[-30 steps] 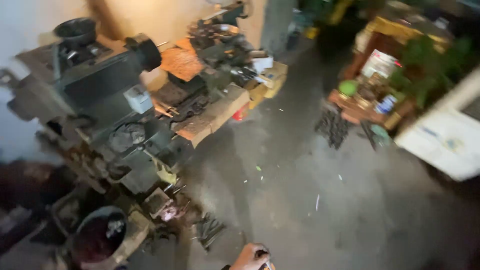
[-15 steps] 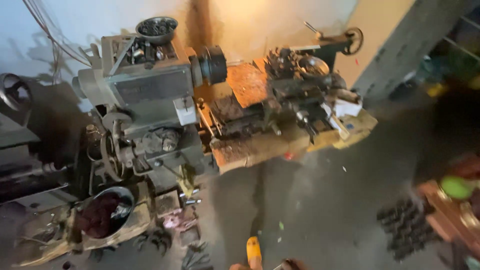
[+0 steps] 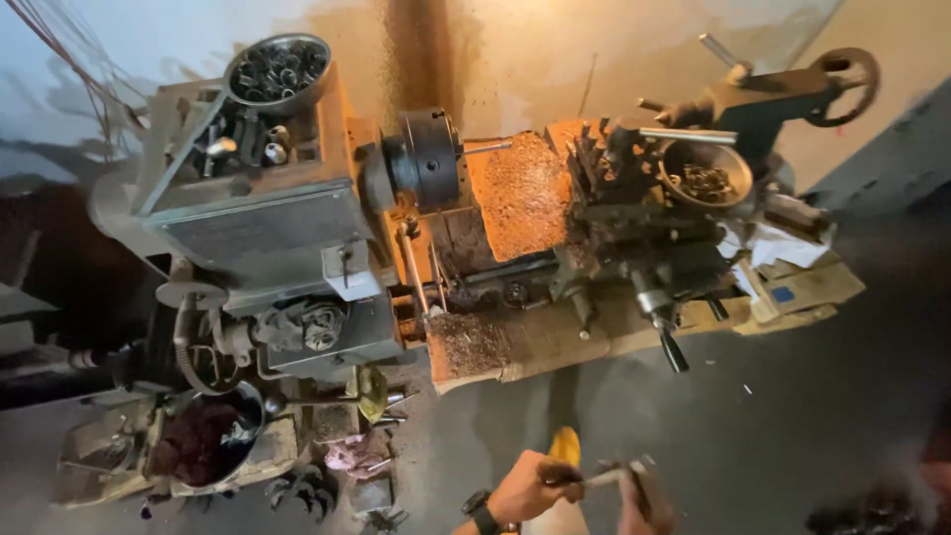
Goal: The person operates a metal lathe, using a file to smooth the surface of a rotating cylindrical metal part. They periodically stop to place the part in a metal bowl and retrieve another. The person also uses a wrench to tighten the lathe chuck.
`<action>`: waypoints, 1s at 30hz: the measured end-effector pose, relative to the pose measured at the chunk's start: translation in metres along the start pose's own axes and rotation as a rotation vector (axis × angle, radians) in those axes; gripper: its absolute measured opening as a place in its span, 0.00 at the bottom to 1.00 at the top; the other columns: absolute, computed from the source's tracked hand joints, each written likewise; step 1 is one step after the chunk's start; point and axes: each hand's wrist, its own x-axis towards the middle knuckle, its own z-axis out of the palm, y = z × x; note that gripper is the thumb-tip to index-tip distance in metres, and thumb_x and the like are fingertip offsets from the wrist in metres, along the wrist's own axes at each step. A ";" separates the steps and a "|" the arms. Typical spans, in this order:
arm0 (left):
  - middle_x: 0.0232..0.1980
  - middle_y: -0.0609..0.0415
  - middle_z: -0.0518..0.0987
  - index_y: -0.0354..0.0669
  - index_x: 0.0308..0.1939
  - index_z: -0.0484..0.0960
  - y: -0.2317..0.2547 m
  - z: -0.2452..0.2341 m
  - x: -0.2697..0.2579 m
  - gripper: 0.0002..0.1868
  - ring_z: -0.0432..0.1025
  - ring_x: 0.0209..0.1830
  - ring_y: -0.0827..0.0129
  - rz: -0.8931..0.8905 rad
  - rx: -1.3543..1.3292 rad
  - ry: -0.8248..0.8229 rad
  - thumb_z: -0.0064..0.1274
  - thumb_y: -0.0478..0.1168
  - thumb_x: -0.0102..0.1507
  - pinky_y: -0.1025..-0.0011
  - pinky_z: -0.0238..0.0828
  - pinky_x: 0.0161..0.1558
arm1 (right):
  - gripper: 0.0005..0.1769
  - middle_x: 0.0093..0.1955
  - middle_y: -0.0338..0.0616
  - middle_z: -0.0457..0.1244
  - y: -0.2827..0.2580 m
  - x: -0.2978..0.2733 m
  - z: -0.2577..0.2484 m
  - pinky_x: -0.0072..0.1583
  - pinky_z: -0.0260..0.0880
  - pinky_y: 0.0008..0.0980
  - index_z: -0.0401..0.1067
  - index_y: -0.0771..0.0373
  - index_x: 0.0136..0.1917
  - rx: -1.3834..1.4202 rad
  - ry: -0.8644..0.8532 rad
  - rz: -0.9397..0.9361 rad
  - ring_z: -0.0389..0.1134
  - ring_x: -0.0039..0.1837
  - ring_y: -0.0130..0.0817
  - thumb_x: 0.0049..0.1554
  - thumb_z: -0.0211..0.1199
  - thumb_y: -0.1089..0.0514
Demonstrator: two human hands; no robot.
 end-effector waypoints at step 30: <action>0.67 0.40 0.70 0.37 0.66 0.73 0.203 -0.460 0.302 0.39 0.62 0.72 0.46 0.193 1.462 0.929 0.43 0.70 0.71 0.40 0.44 0.77 | 0.23 0.36 0.42 0.70 -0.079 0.675 0.293 0.30 0.60 0.25 0.72 0.65 0.69 0.108 -0.593 0.348 0.61 0.29 0.20 0.62 0.61 0.59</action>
